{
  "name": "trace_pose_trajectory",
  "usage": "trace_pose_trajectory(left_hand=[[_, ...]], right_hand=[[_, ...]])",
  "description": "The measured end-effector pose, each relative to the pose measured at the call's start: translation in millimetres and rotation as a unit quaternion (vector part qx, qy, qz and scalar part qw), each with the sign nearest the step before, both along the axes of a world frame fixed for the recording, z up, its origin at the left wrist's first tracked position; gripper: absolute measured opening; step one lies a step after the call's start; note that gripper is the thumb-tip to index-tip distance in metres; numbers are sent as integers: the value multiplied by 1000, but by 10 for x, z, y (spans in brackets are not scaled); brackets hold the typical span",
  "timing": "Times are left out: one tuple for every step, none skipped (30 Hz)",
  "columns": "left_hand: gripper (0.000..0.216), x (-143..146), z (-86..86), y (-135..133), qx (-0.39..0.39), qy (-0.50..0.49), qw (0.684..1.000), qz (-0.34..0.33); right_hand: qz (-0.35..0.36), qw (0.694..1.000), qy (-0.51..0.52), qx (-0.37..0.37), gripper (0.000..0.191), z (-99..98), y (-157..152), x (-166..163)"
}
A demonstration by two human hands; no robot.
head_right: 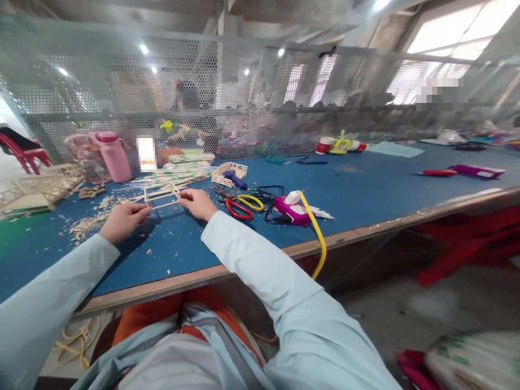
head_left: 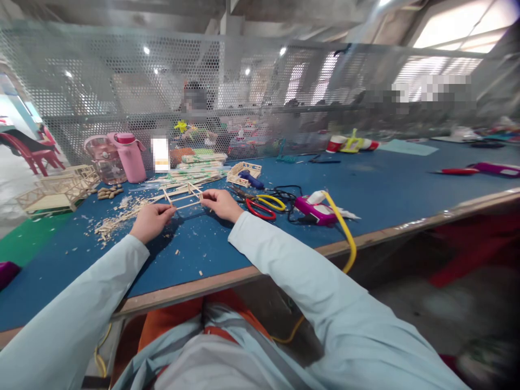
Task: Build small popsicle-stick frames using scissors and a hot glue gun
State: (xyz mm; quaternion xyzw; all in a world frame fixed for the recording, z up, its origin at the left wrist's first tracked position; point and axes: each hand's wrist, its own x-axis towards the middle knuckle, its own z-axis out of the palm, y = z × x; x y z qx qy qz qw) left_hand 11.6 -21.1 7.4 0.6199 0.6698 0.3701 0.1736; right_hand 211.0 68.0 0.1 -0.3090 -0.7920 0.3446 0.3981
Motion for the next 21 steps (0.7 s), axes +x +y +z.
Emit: trace_pose_trajectory(left_hand=[[46, 3, 0, -1, -1, 1, 1000, 0], [46, 8, 4, -5, -1, 0, 1000, 0], [45, 14, 11, -11, -1, -1, 1000, -1], [44, 21, 21, -19, 1, 0, 1000, -3], [43, 29, 32, -28, 3, 3, 1000, -7], [41, 36, 43, -38, 5, 11, 1000, -11], [39, 41, 54, -46, 6, 20, 1000, -15], [38, 44, 62, -53, 8, 30, 999, -20], [38, 45, 69, -57, 9, 40, 999, -26], [38, 44, 73, -59, 12, 45, 998, -32], [38, 40, 74, -58, 14, 48, 998, -37], [39, 35, 73, -56, 16, 48, 998, -42], [39, 29, 71, -52, 18, 46, 998, -47], [39, 23, 68, -48, 20, 43, 998, -49], [39, 17, 65, -43, 20, 42, 998, -51], [39, 13, 62, -40, 21, 42, 998, -50], [39, 10, 60, -38, 20, 43, 998, -49], [38, 9, 59, -37, 21, 44, 998, -47], [38, 10, 60, -38, 21, 46, 998, -46], [38, 12, 62, -40, 21, 48, 998, -45], [38, 15, 66, -43, 22, 49, 998, -45]], right_hand=[[0, 1000, -2, 1, 20, 1, -2, -2], [1, 1000, -3, 2, 19, 2, -5, -4], [1, 1000, -4, 3, 19, 3, -8, -6], [1, 1000, -4, 3, 18, 4, -11, -8], [2, 1000, -4, 3, 18, 4, -14, -9], [2, 1000, -5, 3, 18, 4, -17, -10], [1, 1000, -5, 2, 18, 4, -19, -11], [1, 1000, -6, 1, 18, 4, -19, -11], [0, 1000, -6, -2, 18, 4, -19, -10], [2, 1000, -5, -5, 18, 5, -18, -9], [5, 1000, -4, -9, 18, 7, -16, -8], [10, 1000, -3, -13, 18, 8, -13, -6], [16, 1000, -2, -16, 17, 8, -11, -5], [22, 1000, -2, -19, 18, 7, -11, -6], [27, 999, -1, -21, 18, 5, -11, -8], [30, 999, 0, -22, 18, 0, -14, -12], [31, 999, 1, -24, 19, -6, -19, -19], [33, 999, 3, -26, 19, -12, -25, -26], [33, 999, 4, -27, 20, -16, -29, -33], [33, 999, 5, -28, 20, -15, -30, -36], [30, 999, 6, -27, 21, -7, -24, -33]])
